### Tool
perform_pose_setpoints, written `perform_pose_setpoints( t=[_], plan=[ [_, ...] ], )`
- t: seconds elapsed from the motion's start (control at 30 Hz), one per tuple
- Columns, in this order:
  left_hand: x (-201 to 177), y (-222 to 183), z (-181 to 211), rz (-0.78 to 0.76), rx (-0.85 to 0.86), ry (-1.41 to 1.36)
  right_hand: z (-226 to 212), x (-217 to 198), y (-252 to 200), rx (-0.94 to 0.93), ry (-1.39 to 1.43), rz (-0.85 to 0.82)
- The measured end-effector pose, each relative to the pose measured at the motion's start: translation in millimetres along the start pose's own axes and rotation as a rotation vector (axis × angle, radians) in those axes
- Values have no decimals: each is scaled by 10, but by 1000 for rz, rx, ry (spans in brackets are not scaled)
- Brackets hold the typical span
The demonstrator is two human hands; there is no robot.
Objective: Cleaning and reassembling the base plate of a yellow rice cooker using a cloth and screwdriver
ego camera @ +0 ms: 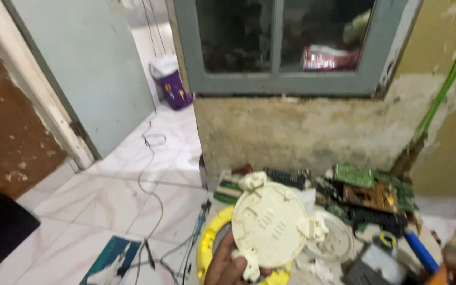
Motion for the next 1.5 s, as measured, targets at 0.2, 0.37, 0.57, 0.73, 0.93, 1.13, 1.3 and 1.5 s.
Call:
perform_pose_setpoints(
  t=[0.2, 0.37, 0.57, 0.73, 0.93, 1.13, 1.3, 1.5],
  plan=[
    [231, -173, 95, 81, -294, 29, -2181, -120, -1364, 191, 449, 328],
    [273, -150, 37, -53, -257, 14, -2836, -72, -1430, -162, 1295, 401],
    [206, -101, -263, -121, -79, 211, -3229, 96, -1874, -484, 438, 416],
    [265, -246, -361, -132, -93, 311, -4086, 83, -2396, -549, 334, 19],
    [22, -135, -625, -161, -69, 446, -3832, 281, -2077, -689, 231, 52],
    [193, -192, -558, -255, -89, 523, -3889, 201, -2202, -584, 437, 39],
    [208, -245, -555, -199, -83, 746, -4063, -9, -2188, -762, 418, 5],
    [80, -190, -599, -100, 21, 910, -3980, -18, -2104, -923, 219, 35]
  ],
)
Point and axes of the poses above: each hand's wrist, its own y-axis towards the middle knuckle, its own x-axis out of the palm, z = x × y, the point moved 2 cm from there along y, towards the middle knuckle, and after that the axes turned 15 degrees about -x, right-handed, at the moved point
